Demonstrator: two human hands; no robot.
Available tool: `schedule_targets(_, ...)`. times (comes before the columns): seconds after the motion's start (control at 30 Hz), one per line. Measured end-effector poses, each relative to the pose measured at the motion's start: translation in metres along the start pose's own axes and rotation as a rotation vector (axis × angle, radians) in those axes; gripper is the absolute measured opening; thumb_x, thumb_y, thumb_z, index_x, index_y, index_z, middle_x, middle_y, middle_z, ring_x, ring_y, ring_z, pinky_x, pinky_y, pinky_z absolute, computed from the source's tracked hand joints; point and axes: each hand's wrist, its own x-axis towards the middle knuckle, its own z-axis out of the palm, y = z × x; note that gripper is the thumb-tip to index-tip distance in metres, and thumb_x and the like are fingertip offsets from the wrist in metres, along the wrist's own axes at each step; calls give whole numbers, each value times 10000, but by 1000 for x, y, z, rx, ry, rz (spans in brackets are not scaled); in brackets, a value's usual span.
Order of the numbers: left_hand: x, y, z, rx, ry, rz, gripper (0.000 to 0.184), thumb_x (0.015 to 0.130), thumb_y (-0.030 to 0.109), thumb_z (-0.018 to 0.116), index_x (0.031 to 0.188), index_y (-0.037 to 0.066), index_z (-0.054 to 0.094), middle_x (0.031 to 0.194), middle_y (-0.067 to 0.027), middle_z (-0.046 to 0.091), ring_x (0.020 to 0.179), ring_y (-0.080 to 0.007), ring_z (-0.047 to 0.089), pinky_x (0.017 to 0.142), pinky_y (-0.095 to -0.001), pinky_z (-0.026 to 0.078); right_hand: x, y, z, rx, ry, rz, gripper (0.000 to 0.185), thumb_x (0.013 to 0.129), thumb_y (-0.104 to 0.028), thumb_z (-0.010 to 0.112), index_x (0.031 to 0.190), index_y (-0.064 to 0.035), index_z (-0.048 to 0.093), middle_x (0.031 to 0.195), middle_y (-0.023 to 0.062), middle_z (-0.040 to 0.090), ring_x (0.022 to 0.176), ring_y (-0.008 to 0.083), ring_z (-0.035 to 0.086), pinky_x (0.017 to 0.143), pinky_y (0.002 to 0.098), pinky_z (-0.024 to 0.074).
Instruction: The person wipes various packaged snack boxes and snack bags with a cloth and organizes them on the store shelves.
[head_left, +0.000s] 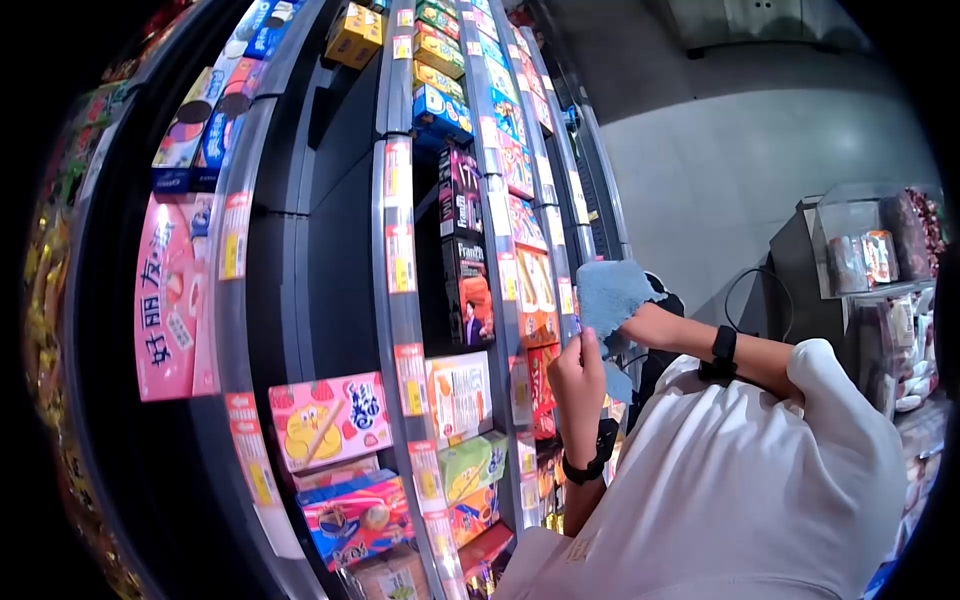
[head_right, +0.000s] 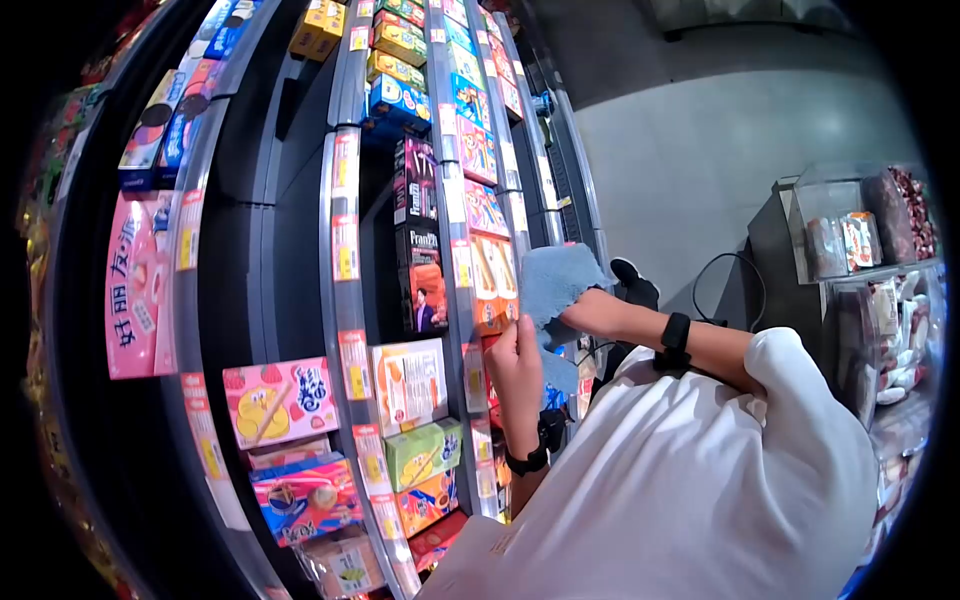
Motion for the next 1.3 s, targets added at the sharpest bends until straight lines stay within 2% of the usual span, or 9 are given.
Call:
schedule_targets(0.07,17,10,4,-47,-50,32,368,1017,229,534,763,-36,551,587,-211,470,482,-312,396,474,-386,331,9,-12,-17,144,74,-33,311,945,-243,585,1158,-20,626,1038,178,627,952,267,598,886,359,491)
schedule_targets(0.1,27,21,6,-131,-89,-15,386,1015,223,544,749,-50,482,575,-93,370,578,-111,326,508,-334,306,16,-20,-28,208,99,-58,314,939,-233,593,1168,-19,619,1050,175,624,963,263,596,893,357,489)
schedule_targets(0.37,129,29,37,-253,-118,145,228,998,171,555,936,-45,597,626,-132,519,593,-90,453,536,-306,389,104,-78,-133,460,190,-323,395,891,-151,660,1248,-12,560,1145,153,604,1052,227,579,952,346,471)
schedule_targets(0.4,144,31,37,-210,-118,139,242,977,161,565,838,-37,570,664,-249,567,655,-432,620,500,-400,422,114,-79,-144,472,193,-330,411,885,-140,669,1258,-11,553,1157,150,602,1063,222,576,960,345,469)
schedule_targets(0.5,184,44,45,-254,-137,125,250,974,158,571,816,-36,555,629,-232,550,618,-433,596,488,-380,410,136,-70,-181,490,193,-314,462,868,-109,694,1288,-8,531,1192,141,594,1096,209,570,982,341,462)
schedule_targets(0.67,253,29,56,-381,-185,177,281,979,190,608,764,20,545,541,-15,422,527,-37,419,479,-255,301,168,-40,-226,515,283,-297,557,838,-58,736,1338,-4,495,1251,128,581,1151,187,559,1019,334,452)
schedule_targets(0.9,383,14,44,122,450,336,304,968,171,601,1199,-25,581,1137,-175,597,1038,-294,584,861,-380,462,203,-14,-290,636,460,-306,685,798,-9,794,1394,0,455,1314,110,572,1212,160,550,1054,325,446)
schedule_targets(1.13,476,5,48,371,660,115,433,923,185,654,1289,-14,535,1256,-235,567,1155,-424,529,1007,-494,409,251,1,-372,155,522,-451,465,755,-173,821,1140,-4,623,1014,128,688,941,247,682,819,349,540)
schedule_targets(1.3,503,6,53,623,619,-12,454,894,162,676,1297,2,544,1241,-254,590,1157,-445,539,997,-493,427,275,-1,-459,197,237,-328,525,783,-190,810,1229,-16,594,1049,97,679,1024,231,651,951,338,477)
